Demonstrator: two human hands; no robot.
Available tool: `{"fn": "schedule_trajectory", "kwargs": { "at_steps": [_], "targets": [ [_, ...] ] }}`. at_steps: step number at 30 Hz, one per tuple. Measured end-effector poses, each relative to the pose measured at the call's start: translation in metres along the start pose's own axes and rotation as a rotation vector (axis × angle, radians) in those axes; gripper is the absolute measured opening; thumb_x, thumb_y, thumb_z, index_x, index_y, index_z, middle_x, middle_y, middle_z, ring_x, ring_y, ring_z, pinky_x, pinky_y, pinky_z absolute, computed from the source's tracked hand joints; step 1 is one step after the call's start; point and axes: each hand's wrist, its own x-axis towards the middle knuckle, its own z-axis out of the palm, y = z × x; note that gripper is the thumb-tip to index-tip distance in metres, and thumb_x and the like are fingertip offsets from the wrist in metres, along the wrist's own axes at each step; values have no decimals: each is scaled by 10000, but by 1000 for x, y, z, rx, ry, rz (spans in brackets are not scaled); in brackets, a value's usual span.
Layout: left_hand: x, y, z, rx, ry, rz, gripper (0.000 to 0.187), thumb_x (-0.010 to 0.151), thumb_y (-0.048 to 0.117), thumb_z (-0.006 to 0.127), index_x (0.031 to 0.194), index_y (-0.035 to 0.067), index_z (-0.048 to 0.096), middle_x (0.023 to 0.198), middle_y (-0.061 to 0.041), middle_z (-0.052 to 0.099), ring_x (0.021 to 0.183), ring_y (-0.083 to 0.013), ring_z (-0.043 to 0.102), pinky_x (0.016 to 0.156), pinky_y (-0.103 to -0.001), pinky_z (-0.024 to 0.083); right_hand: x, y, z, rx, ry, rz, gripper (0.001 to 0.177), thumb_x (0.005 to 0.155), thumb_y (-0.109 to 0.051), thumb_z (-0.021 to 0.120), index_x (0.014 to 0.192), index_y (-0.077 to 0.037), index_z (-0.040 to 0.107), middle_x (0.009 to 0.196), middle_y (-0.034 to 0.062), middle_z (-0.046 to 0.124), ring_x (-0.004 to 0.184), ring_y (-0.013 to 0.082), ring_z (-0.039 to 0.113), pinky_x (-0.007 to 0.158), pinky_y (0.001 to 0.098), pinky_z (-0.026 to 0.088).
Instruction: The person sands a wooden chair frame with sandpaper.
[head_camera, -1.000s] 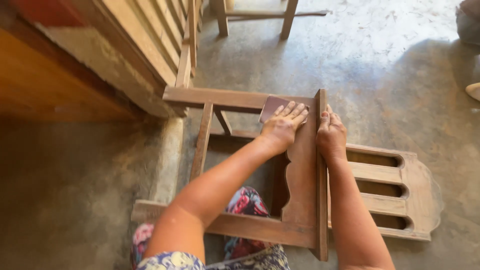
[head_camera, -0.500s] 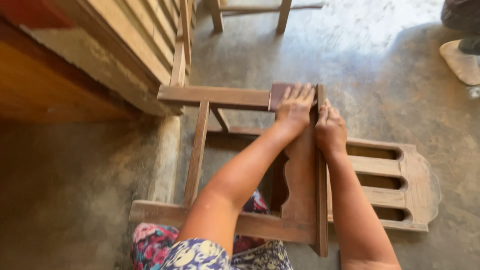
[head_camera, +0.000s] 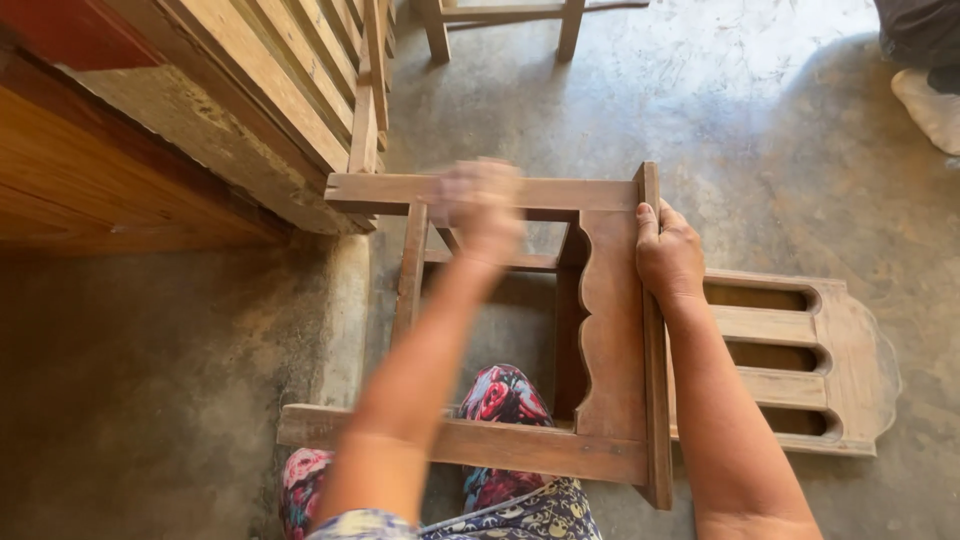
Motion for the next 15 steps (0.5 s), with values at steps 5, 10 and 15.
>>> {"fn": "schedule_trajectory", "kwargs": {
  "at_steps": [5,10,15],
  "targets": [
    [-19,158,-33,67,-587,194,615,997,180,396,1607,260,416,1707,28,365,1614,-278,257,1318,-597,145,-4,0,-4,33,-7,-17,490,1103,-561,447,1450,-274,641,1357,85,673,1276,390,577,1073,578,461],
    [12,-80,-55,185,-19,173,361,936,124,603,1271,182,725,1303,-111,695,1239,-356,637,1026,-567,446,-10,-16,-15,-143,-61,8,585,1101,-576,390,1477,-195,625,1276,258,694,1232,493,606,1052,616,463],
    [54,-63,-100,-418,-220,-757,313,1085,373,368,1306,200,506,1320,-5,466,1138,-193,400,893,-404,355,4,-3,0,-182,-62,35,619,1079,-631,440,1493,-201,606,1275,247,698,1243,468,612,1064,599,460]
  ]
}}
